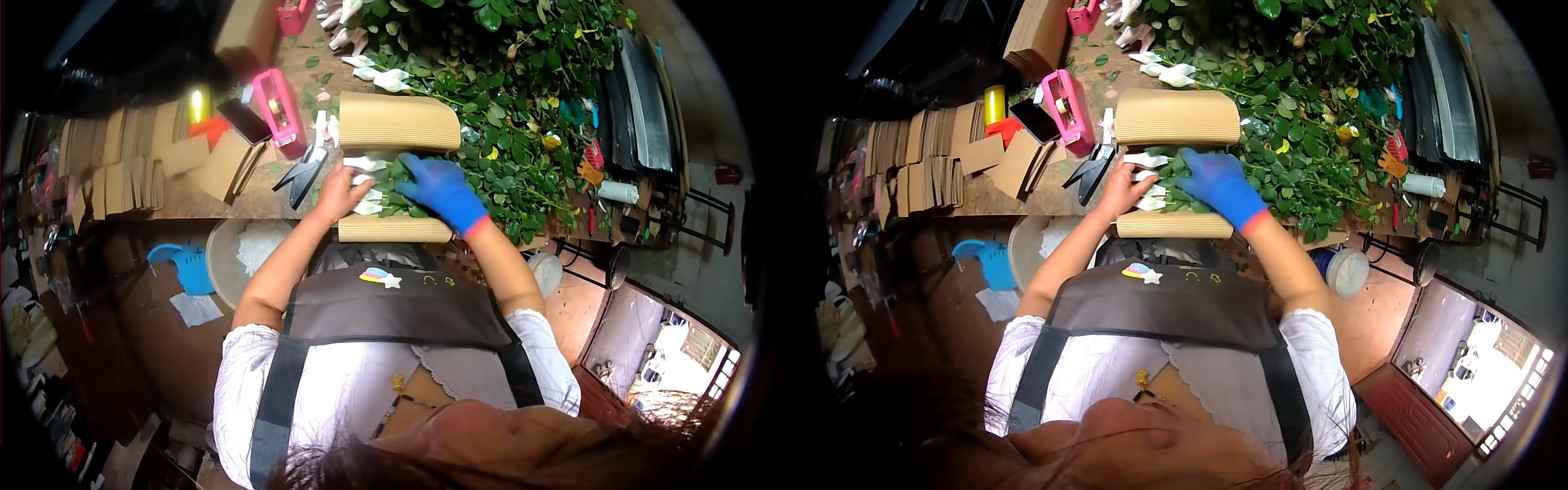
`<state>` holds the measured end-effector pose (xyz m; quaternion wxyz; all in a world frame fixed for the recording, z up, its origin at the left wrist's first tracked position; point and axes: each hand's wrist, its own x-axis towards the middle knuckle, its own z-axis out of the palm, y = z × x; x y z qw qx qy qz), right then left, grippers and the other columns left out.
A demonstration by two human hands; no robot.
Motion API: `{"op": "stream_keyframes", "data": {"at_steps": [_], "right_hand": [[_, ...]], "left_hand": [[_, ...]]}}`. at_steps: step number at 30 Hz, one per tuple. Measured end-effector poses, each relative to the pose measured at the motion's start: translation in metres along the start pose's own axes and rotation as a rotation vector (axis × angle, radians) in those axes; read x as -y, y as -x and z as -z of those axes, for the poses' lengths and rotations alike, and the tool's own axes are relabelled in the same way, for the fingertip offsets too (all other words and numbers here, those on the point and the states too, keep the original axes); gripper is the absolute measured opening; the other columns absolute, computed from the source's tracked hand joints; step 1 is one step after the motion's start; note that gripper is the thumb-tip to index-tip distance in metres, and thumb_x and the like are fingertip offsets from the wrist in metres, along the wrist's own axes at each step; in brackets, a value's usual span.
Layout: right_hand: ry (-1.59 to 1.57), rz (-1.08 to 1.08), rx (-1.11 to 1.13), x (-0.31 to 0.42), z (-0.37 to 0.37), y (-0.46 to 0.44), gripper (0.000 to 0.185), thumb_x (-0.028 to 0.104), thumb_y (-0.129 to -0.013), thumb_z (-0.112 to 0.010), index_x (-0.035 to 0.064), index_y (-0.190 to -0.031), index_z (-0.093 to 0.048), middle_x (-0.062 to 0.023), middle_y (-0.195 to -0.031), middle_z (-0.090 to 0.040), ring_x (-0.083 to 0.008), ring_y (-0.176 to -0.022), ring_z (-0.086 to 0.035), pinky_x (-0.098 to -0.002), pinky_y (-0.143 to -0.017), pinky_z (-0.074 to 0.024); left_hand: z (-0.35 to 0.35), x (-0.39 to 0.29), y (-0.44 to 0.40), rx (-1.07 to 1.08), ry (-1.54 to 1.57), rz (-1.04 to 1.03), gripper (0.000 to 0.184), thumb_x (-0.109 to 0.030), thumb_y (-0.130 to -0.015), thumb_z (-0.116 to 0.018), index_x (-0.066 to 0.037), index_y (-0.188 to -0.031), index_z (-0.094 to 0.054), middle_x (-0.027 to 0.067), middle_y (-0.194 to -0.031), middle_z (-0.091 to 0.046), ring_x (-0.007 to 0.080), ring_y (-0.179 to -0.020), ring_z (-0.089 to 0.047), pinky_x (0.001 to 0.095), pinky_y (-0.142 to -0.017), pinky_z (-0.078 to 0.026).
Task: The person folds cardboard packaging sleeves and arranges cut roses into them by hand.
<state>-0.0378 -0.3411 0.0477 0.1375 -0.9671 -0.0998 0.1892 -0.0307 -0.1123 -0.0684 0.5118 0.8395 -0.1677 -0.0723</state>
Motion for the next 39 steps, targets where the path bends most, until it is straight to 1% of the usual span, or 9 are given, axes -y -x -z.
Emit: {"op": "stream_keyframes", "data": {"at_steps": [4, 12, 18, 20, 26, 30, 32, 35, 39], "right_hand": [[0.195, -0.095, 0.096, -0.004, -0.027, -0.046, 0.036, 0.044, -0.090, -0.062, 0.0127, -0.105, -0.073, -0.0136, -0.102, -0.074, -0.0323, -0.099, -0.070, -0.0507, -0.085, -0.0538], [0.279, -0.051, -0.030, -0.006, -0.041, -0.048, 0.035, 0.043, -0.092, -0.060, 0.0139, -0.104, -0.073, -0.0133, -0.104, -0.073, -0.0318, -0.099, -0.069, -0.0492, -0.086, -0.0536], [0.267, -0.086, 0.065, -0.006, -0.037, -0.046, 0.035, 0.043, -0.091, -0.060, 0.0135, -0.106, -0.073, -0.0133, -0.107, -0.073, -0.0323, -0.100, -0.069, -0.0496, -0.086, -0.0533], [0.254, -0.042, 0.033, -0.007, -0.036, -0.046, 0.036, 0.043, -0.091, -0.061, 0.0126, -0.106, -0.072, -0.0133, -0.106, -0.073, -0.0326, -0.100, -0.069, -0.0498, -0.085, -0.0533], [0.298, -0.066, 0.049, 0.003, -0.041, -0.052, 0.031, 0.034, -0.088, -0.062, 0.0086, -0.099, -0.075, -0.0162, -0.097, -0.074, -0.0340, -0.095, -0.071, -0.0498, -0.081, -0.0546], [0.331, -0.118, 0.083, 0.003, -0.049, -0.058, 0.031, 0.037, -0.088, -0.063, 0.0108, -0.097, -0.077, -0.0152, -0.100, -0.074, -0.0327, -0.096, -0.070, -0.0491, -0.082, -0.0549], [0.326, -0.090, 0.056, 0.008, -0.041, -0.056, 0.025, 0.022, -0.088, -0.057, 0.0087, -0.098, -0.076, -0.0174, -0.100, -0.074, -0.0343, -0.096, -0.071, -0.0498, -0.078, -0.0552], [0.338, -0.136, 0.021, 0.003, -0.053, -0.058, 0.033, 0.043, -0.087, -0.067, 0.0115, -0.091, -0.077, -0.0138, -0.095, -0.074, -0.0320, -0.092, -0.071, -0.0498, -0.080, -0.0551], [0.278, -0.099, 0.065, 0.001, -0.047, -0.056, 0.040, 0.046, -0.086, -0.067, 0.0091, -0.099, -0.075, -0.0172, -0.099, -0.073, -0.0348, -0.093, -0.070, -0.0495, -0.082, -0.0546]], "left_hand": [[0.009, -0.003, -0.002, -0.018, -0.134, -0.136, 0.039, -0.022, -0.081, -0.082, -0.004, -0.112, -0.066, 0.0177, -0.112, -0.063, 0.0372, -0.107, -0.060, 0.0439, -0.092, -0.049], [0.003, -0.007, -0.024, -0.073, -0.024, 0.345, 0.045, -0.043, -0.097, -0.059, 0.001, -0.100, -0.066, 0.0233, -0.092, -0.069, 0.0436, -0.090, -0.065, 0.0482, -0.080, -0.050], [0.040, -0.008, -0.012, -0.599, 0.709, 0.362, 0.025, -0.016, -0.102, -0.052, -0.001, -0.092, -0.069, -0.0032, -0.077, -0.062, 0.0066, -0.076, -0.055, 0.0271, -0.070, -0.045], [0.034, 0.074, 0.006, -0.366, 0.453, 0.313, 0.020, -0.014, -0.096, -0.061, -0.003, -0.081, -0.055, -0.0007, -0.077, -0.059, 0.0073, -0.074, -0.054, 0.0266, -0.065, -0.045], [0.022, 0.003, -0.008, 0.052, 0.053, 0.453, 0.039, -0.039, -0.096, -0.066, -0.001, -0.093, -0.061, 0.0127, -0.085, -0.063, 0.0216, -0.073, -0.061, 0.0351, -0.072, -0.050], [0.008, 0.006, -0.006, -0.113, 0.122, 0.319, 0.036, -0.037, -0.099, -0.059, -0.002, -0.092, -0.065, 0.0212, -0.088, -0.065, 0.0395, -0.085, -0.063, 0.0440, -0.075, -0.047], [0.007, 0.004, -0.003, -0.177, 0.201, 0.354, 0.034, -0.031, -0.100, -0.057, 0.000, -0.090, -0.063, 0.0184, -0.084, -0.062, 0.0323, -0.081, -0.063, 0.0407, -0.076, -0.047], [-0.010, 0.030, 0.005, -0.360, 0.338, 0.280, 0.029, -0.025, -0.102, -0.055, 0.001, -0.094, -0.065, 0.0112, -0.079, -0.060, 0.0211, -0.079, -0.060, 0.0364, -0.077, -0.047], [0.025, 0.043, 0.009, -0.482, 0.571, 0.352, 0.017, -0.014, -0.097, -0.057, -0.001, -0.091, -0.067, 0.0000, -0.081, -0.065, 0.0088, -0.078, -0.058, 0.0294, -0.070, -0.047]]}}
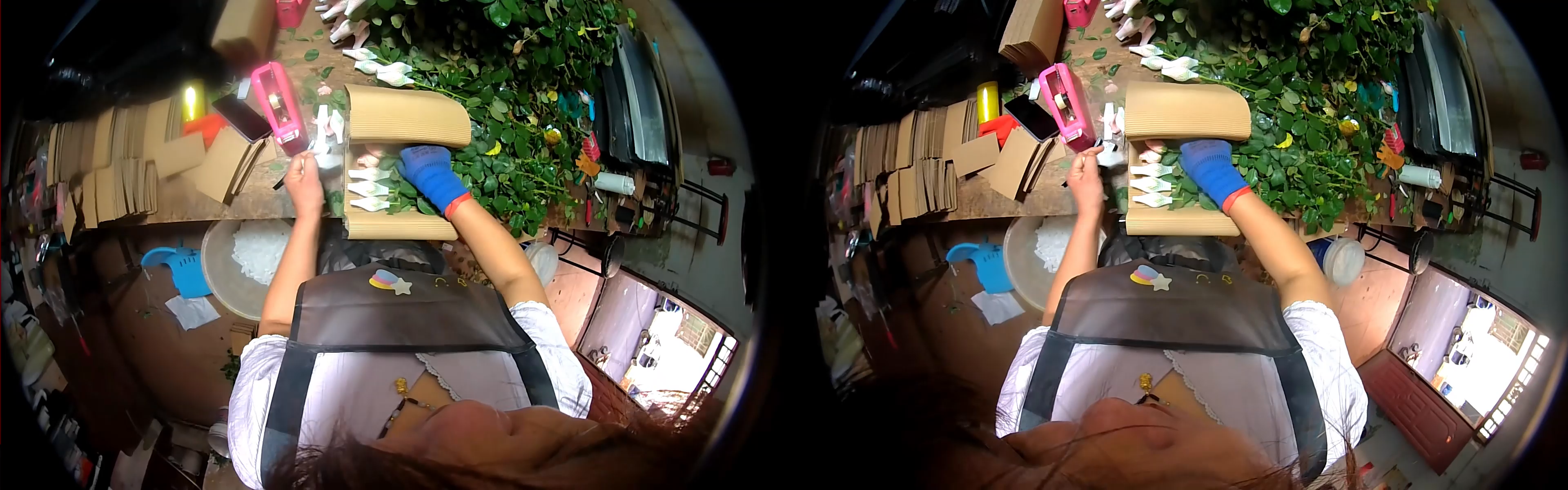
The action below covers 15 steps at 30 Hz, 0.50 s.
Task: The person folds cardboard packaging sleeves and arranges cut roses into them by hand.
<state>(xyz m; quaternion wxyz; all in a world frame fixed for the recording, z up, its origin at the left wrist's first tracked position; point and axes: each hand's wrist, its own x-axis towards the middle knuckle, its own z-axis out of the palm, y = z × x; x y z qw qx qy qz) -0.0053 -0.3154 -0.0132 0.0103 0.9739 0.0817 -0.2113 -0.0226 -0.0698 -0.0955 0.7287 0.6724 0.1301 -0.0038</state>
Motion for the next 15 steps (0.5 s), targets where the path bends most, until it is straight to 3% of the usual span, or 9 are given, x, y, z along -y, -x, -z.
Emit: {"op": "stream_keyframes", "data": {"at_steps": [1, 3, 4, 7, 10, 13, 14, 15], "right_hand": [[-0.066, 0.026, 0.062, -0.005, 0.011, 0.002, 0.043, 0.048, -0.085, -0.068, 0.0086, -0.102, -0.074, -0.0179, -0.101, -0.073, -0.0353, -0.095, -0.070, -0.0493, -0.084, -0.0543], [-0.131, 0.079, 0.102, -0.012, 0.019, 0.004, 0.049, 0.051, -0.084, -0.068, 0.0082, -0.107, -0.073, -0.0185, -0.105, -0.072, -0.0360, -0.098, -0.069, -0.0486, -0.086, -0.0534], [-0.131, 0.101, 0.080, -0.013, 0.019, 0.007, 0.051, 0.053, -0.084, -0.068, 0.0084, -0.109, -0.072, -0.0182, -0.107, -0.072, -0.0361, -0.100, -0.068, -0.0482, -0.087, -0.0529], [-0.043, 0.039, 0.100, -0.001, 0.011, 0.002, 0.051, 0.053, -0.082, -0.070, 0.0101, -0.110, -0.071, -0.0158, -0.113, -0.071, -0.0337, -0.104, -0.067, -0.0473, -0.091, -0.0521], [0.057, -0.008, 0.131, 0.007, 0.005, -0.001, 0.048, 0.050, -0.082, -0.072, 0.0108, -0.110, -0.072, -0.0149, -0.113, -0.071, -0.0325, -0.104, -0.068, -0.0475, -0.090, -0.0527], [0.078, -0.013, 0.091, 0.012, 0.003, 0.001, 0.047, 0.049, -0.082, -0.073, 0.0108, -0.108, -0.072, -0.0148, -0.112, -0.071, -0.0317, -0.104, -0.068, -0.0475, -0.088, -0.0532], [0.076, -0.020, 0.116, 0.012, 0.005, -0.001, 0.047, 0.050, -0.081, -0.073, 0.0108, -0.108, -0.072, -0.0149, -0.112, -0.071, -0.0316, -0.104, -0.068, -0.0472, -0.088, -0.0532], [0.072, -0.029, 0.144, 0.012, 0.008, 0.000, 0.047, 0.050, -0.081, -0.073, 0.0109, -0.107, -0.072, -0.0149, -0.112, -0.071, -0.0315, -0.104, -0.068, -0.0470, -0.087, -0.0533]], "left_hand": [[0.011, -0.012, -0.005, 0.032, 0.003, -0.014, 0.014, -0.011, -0.095, -0.058, -0.002, -0.089, -0.066, -0.0014, -0.082, -0.065, 0.0066, -0.077, -0.057, 0.0290, -0.067, -0.047], [0.007, -0.047, 0.008, 0.161, -0.205, 0.064, 0.022, -0.018, -0.095, -0.066, -0.006, -0.078, -0.059, -0.0050, -0.067, -0.050, 0.0062, -0.063, -0.046, 0.0266, -0.059, -0.041], [0.006, -0.040, 0.007, 0.214, -0.360, -0.018, 0.027, -0.022, -0.092, -0.072, -0.005, -0.079, -0.054, -0.0025, -0.067, -0.054, 0.0077, -0.067, -0.050, 0.0274, -0.063, -0.044], [-0.013, -0.059, 0.016, 0.381, -0.709, 0.002, 0.032, -0.035, -0.093, -0.071, -0.005, -0.088, -0.063, 0.0132, -0.075, -0.067, 0.0238, -0.070, -0.065, 0.0381, -0.065, -0.049], [-0.018, -0.035, 0.014, 0.485, -0.728, -0.040, 0.035, -0.038, -0.097, -0.063, -0.004, -0.094, -0.066, 0.0206, -0.083, -0.069, 0.0314, -0.076, -0.069, 0.0416, -0.069, -0.050], [-0.009, -0.003, 0.019, 0.251, -0.522, -0.112, 0.034, -0.035, -0.100, -0.058, -0.002, -0.098, -0.067, 0.0207, -0.081, -0.068, 0.0290, -0.073, -0.067, 0.0411, -0.069, -0.050], [0.003, 0.003, 0.005, 0.194, -0.585, 0.005, 0.032, -0.030, -0.101, -0.056, 0.000, -0.100, -0.067, 0.0167, -0.076, -0.066, 0.0252, -0.071, -0.064, 0.0409, -0.069, -0.050], [0.017, 0.006, -0.007, 0.064, -0.418, -0.081, 0.035, -0.033, -0.099, -0.058, 0.000, -0.088, -0.063, 0.0213, -0.078, -0.066, 0.0368, -0.074, -0.066, 0.0448, -0.069, -0.049]]}}
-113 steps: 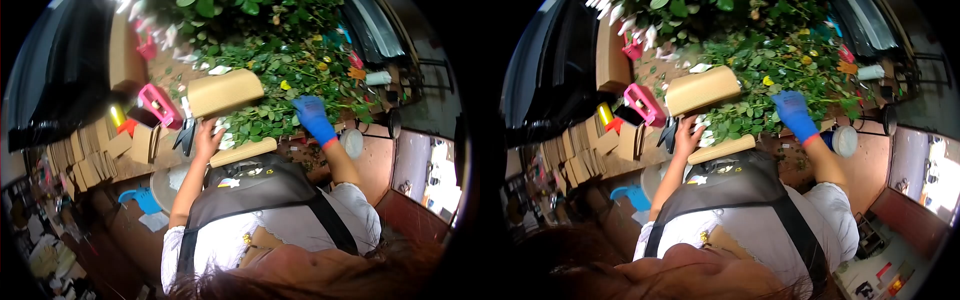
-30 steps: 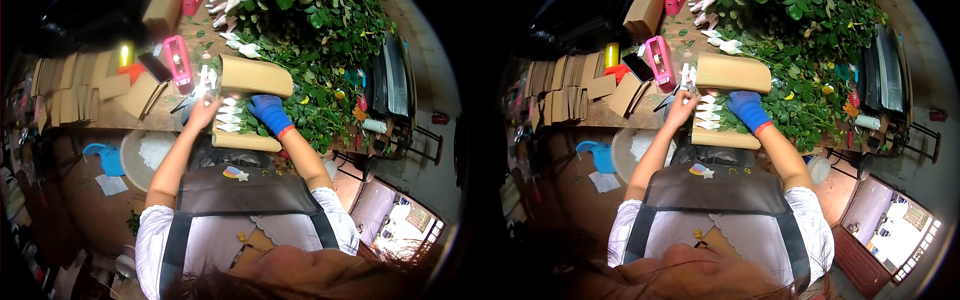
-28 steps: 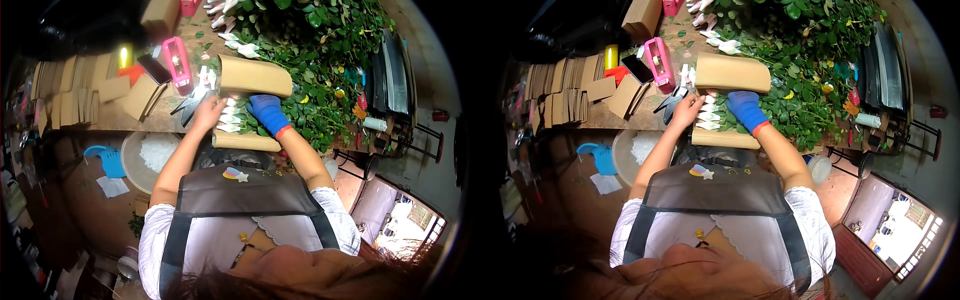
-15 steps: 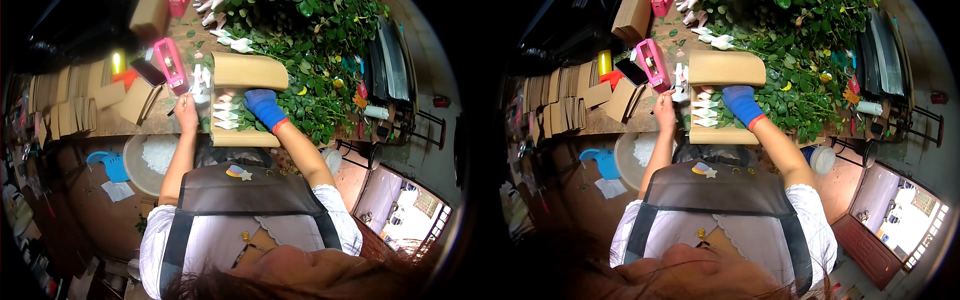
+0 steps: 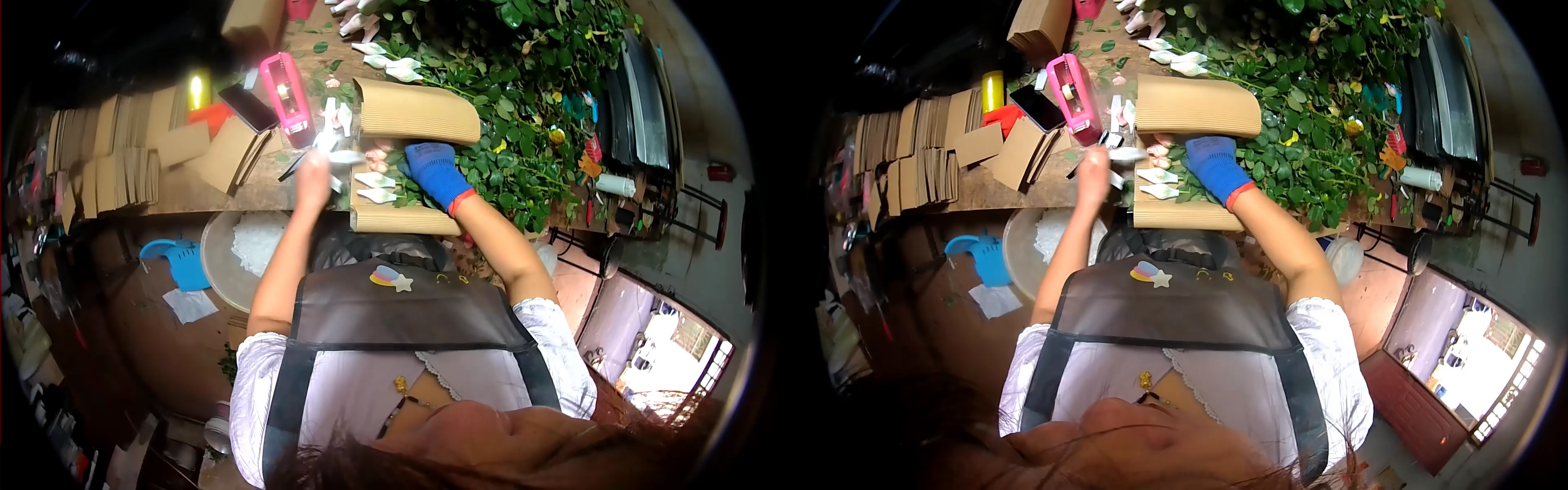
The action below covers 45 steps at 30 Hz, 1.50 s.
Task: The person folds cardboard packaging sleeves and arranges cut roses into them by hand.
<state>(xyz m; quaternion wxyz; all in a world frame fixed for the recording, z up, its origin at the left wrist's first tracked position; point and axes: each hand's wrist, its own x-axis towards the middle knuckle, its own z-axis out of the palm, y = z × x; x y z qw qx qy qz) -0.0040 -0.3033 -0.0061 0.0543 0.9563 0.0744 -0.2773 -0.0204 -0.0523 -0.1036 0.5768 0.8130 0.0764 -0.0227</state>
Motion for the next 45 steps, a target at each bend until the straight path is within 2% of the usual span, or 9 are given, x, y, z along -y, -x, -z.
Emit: {"op": "stream_keyframes", "data": {"at_steps": [4, 8, 11, 17, 19, 23, 34, 39, 45], "right_hand": [[-0.133, 0.060, 0.051, -0.010, 0.012, 0.011, 0.056, 0.054, -0.077, -0.076, 0.0094, -0.110, -0.067, -0.0144, -0.110, -0.072, -0.0317, -0.101, -0.069, -0.0455, -0.085, -0.0540], [-0.093, 0.071, 0.070, -0.003, 0.007, 0.017, 0.069, 0.061, -0.076, -0.074, 0.0081, -0.118, -0.061, -0.0154, -0.109, -0.072, -0.0329, -0.100, -0.070, -0.0455, -0.084, -0.0541], [-0.036, 0.027, 0.119, 0.001, 0.004, 0.015, 0.076, 0.065, -0.076, -0.072, 0.0076, -0.125, -0.057, -0.0157, -0.107, -0.072, -0.0328, -0.099, -0.070, -0.0457, -0.083, -0.0543], [-0.159, 0.019, -0.108, -0.001, 0.027, 0.056, 0.066, 0.056, -0.086, -0.067, 0.0123, -0.134, -0.053, -0.0139, -0.100, -0.073, -0.0328, -0.091, -0.071, -0.0463, -0.078, -0.0545], [-0.233, 0.060, -0.158, 0.002, 0.040, 0.069, 0.053, 0.049, -0.091, -0.063, 0.0165, -0.132, -0.055, -0.0156, -0.097, -0.073, -0.0340, -0.088, -0.070, -0.0469, -0.077, -0.0540], [-0.135, 0.189, 0.032, 0.000, 0.012, 0.051, 0.046, 0.046, -0.090, -0.065, 0.0144, -0.122, -0.060, -0.0158, -0.097, -0.072, -0.0354, -0.090, -0.070, -0.0475, -0.077, -0.0536], [-0.199, 0.064, -0.146, -0.025, 0.033, 0.066, 0.056, 0.051, -0.091, -0.064, 0.0192, -0.135, -0.055, -0.0135, -0.102, -0.072, -0.0321, -0.094, -0.070, -0.0461, -0.081, -0.0542], [-0.126, 0.214, 0.032, 0.004, 0.038, 0.060, 0.030, 0.036, -0.090, -0.061, 0.0127, -0.106, -0.072, -0.0136, -0.093, -0.074, -0.0315, -0.088, -0.072, -0.0463, -0.074, -0.0546], [0.059, 0.194, 0.100, 0.016, -0.017, 0.028, 0.026, 0.018, -0.097, -0.050, 0.0114, -0.103, -0.074, -0.0129, -0.100, -0.076, -0.0287, -0.096, -0.074, -0.0443, -0.075, -0.0568]], "left_hand": [[0.034, -0.016, 0.006, 0.213, 0.159, 0.068, 0.026, -0.021, -0.093, -0.064, -0.003, -0.076, -0.056, 0.0027, -0.064, -0.055, 0.0076, -0.063, -0.051, 0.0311, -0.056, -0.043], [0.009, -0.028, 0.020, 0.303, -0.177, -0.054, 0.040, -0.039, -0.089, -0.071, 0.000, -0.081, -0.065, 0.0150, -0.072, -0.066, 0.0264, -0.067, -0.064, 0.0399, -0.064, -0.050], [0.004, -0.052, 0.019, 0.525, -0.188, 0.146, 0.045, -0.042, -0.088, -0.072, 0.002, -0.085, -0.067, 0.0171, -0.075, -0.068, 0.0300, -0.069, -0.066, 0.0423, -0.067, -0.050], [-0.001, -0.030, 0.027, 0.567, -0.101, 0.156, 0.043, -0.040, -0.093, -0.068, 0.003, -0.088, -0.069, 0.0160, -0.072, -0.068, 0.0282, -0.067, -0.065, 0.0404, -0.067, -0.050], [-0.004, -0.028, 0.030, 0.552, -0.039, 0.169, 0.036, -0.033, -0.095, -0.068, 0.001, -0.086, -0.069, 0.0075, -0.071, -0.067, 0.0174, -0.065, -0.059, 0.0341, -0.064, -0.048], [-0.009, -0.031, 0.031, 0.556, 0.056, 0.216, 0.031, -0.028, -0.096, -0.068, 0.000, -0.082, -0.068, 0.0024, -0.069, -0.066, 0.0103, -0.063, -0.056, 0.0300, -0.061, -0.046], [-0.011, -0.026, 0.039, 0.491, 0.095, 0.176, 0.030, -0.025, -0.095, -0.070, -0.003, -0.075, -0.065, -0.0008, -0.062, -0.061, 0.0069, -0.058, -0.053, 0.0267, -0.055, -0.042], [-0.016, -0.031, 0.039, 0.469, 0.100, 0.231, 0.030, -0.024, -0.095, -0.070, -0.003, -0.075, -0.064, -0.0020, -0.061, -0.059, 0.0065, -0.056, -0.052, 0.0270, -0.053, -0.041], [-0.018, -0.025, 0.048, 0.353, 0.164, 0.179, 0.029, -0.024, -0.095, -0.069, -0.003, -0.075, -0.064, -0.0024, -0.065, -0.060, 0.0052, -0.060, -0.051, 0.0256, -0.055, -0.040]]}}
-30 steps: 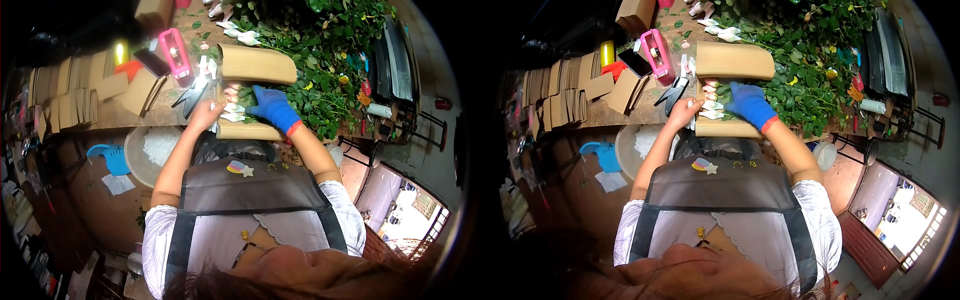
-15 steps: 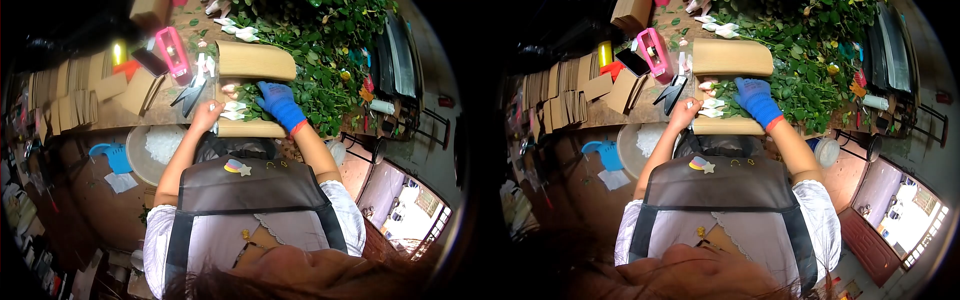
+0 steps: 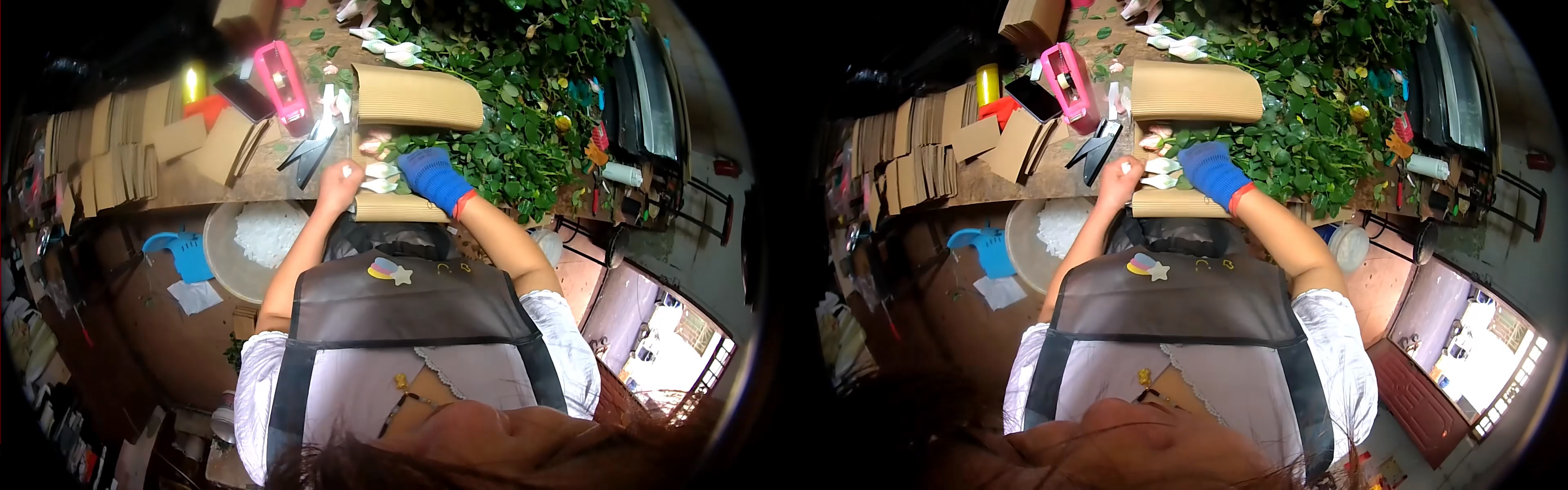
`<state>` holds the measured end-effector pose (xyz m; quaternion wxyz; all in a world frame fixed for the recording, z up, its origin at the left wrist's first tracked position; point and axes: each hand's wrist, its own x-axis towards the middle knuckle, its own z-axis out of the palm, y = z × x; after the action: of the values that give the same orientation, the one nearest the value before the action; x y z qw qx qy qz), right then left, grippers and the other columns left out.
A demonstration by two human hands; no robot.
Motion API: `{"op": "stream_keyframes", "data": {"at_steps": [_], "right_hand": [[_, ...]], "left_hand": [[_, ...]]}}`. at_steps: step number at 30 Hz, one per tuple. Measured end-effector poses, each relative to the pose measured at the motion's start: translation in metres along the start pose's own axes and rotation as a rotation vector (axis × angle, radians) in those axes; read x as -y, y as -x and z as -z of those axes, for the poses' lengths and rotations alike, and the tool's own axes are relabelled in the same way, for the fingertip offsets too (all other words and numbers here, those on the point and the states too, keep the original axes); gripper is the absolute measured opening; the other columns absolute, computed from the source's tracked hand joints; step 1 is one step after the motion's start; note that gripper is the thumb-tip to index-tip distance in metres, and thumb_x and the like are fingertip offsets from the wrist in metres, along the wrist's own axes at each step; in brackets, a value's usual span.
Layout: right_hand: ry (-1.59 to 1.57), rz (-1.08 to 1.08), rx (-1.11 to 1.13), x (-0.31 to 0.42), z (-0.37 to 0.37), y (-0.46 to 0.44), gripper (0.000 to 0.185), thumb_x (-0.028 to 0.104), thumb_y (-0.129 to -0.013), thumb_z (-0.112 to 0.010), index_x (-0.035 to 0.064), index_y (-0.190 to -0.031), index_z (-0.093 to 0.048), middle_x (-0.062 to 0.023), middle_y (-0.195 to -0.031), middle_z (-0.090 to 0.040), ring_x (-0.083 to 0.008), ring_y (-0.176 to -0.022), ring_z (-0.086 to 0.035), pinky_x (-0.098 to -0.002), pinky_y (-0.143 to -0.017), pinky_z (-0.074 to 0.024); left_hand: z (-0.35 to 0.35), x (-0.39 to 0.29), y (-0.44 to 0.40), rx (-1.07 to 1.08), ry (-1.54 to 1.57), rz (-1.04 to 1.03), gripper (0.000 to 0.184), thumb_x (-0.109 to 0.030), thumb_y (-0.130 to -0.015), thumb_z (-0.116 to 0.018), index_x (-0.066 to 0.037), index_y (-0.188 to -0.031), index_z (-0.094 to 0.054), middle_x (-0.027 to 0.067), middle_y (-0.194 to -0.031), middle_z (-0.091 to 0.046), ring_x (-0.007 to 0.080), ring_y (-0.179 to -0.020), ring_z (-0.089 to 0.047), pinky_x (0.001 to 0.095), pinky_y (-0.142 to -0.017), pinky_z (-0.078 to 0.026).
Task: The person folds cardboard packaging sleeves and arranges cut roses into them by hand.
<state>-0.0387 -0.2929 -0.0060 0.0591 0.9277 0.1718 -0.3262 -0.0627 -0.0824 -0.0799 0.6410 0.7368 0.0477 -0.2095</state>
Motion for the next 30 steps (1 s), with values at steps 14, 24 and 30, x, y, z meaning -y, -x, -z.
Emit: {"op": "stream_keyframes", "data": {"at_steps": [14, 24, 30], "right_hand": [[-0.185, 0.206, -0.054, 0.002, 0.026, 0.030, 0.030, 0.036, -0.090, -0.061, 0.0099, -0.102, -0.071, -0.0142, -0.096, -0.074, -0.0327, -0.092, -0.071, -0.0463, -0.079, -0.0544], [0.003, 0.214, -0.006, 0.003, 0.000, 0.006, 0.019, 0.022, -0.087, -0.062, 0.0093, -0.091, -0.076, -0.0151, -0.093, -0.075, -0.0302, -0.088, -0.074, -0.0465, -0.069, -0.0555], [0.218, 0.259, 0.100, 0.014, -0.016, -0.011, 0.025, 0.027, -0.095, -0.057, 0.0124, -0.107, -0.074, -0.0133, -0.111, -0.072, -0.0251, -0.101, -0.071, -0.0402, -0.083, -0.0535]], "left_hand": [[0.028, -0.034, 0.000, 0.287, -0.508, -0.094, 0.034, -0.034, -0.094, -0.071, -0.002, -0.083, -0.066, 0.0089, -0.081, -0.073, 0.0158, -0.078, -0.066, 0.0316, -0.072, -0.050], [0.024, -0.004, 0.015, -0.004, 0.132, 0.104, 0.027, -0.026, -0.098, -0.065, -0.002, -0.086, -0.071, -0.0015, -0.075, -0.064, 0.0083, -0.070, -0.054, 0.0251, -0.065, -0.042], [0.152, -0.008, 0.076, 0.119, -1.071, 0.235, 0.041, -0.047, -0.084, -0.071, -0.007, -0.084, -0.073, 0.0161, -0.081, -0.072, 0.0380, -0.080, -0.067, 0.0443, -0.076, -0.052]]}}
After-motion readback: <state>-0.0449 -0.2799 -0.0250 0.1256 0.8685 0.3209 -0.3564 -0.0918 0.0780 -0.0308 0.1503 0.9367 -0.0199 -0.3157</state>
